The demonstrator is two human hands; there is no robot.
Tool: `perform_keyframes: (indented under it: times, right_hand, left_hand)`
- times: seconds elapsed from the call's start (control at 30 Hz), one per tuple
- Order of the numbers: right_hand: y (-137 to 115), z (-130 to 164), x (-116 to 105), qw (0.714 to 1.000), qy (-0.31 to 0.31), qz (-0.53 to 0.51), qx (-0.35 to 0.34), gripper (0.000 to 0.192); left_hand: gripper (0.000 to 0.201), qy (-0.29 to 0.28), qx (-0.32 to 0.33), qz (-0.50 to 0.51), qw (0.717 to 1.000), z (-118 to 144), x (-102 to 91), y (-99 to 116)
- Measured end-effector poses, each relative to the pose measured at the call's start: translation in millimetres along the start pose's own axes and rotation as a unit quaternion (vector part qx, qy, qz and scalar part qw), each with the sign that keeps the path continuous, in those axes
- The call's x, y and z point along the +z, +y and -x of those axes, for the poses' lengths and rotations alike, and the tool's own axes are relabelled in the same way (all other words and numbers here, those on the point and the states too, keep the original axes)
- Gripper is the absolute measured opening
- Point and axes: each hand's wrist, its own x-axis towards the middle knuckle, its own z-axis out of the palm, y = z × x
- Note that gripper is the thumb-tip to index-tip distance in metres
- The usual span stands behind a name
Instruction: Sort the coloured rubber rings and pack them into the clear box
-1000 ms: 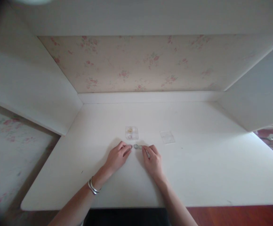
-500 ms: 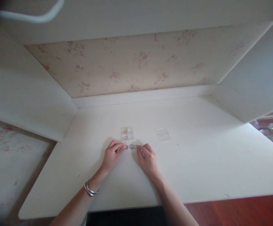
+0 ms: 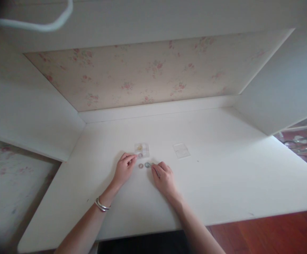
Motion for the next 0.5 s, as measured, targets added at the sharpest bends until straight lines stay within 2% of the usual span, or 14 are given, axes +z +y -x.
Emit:
perform_keyframes:
  times: [0.23, 0.5]
  right_hand:
    - [-27.0, -13.8, 1.4, 0.978, -0.111, 0.153, -0.093, 0.024]
    - [-36.0, -32.3, 11.3, 0.962, -0.132, 0.204, -0.122, 0.018]
  left_hand:
    - [0.024, -0.024, -0.041, 0.059, 0.997, 30.4, -15.2, -5.1]
    - [0.025, -0.034, -0.045, 0.092, 0.994, 32.0, -14.6, -7.8]
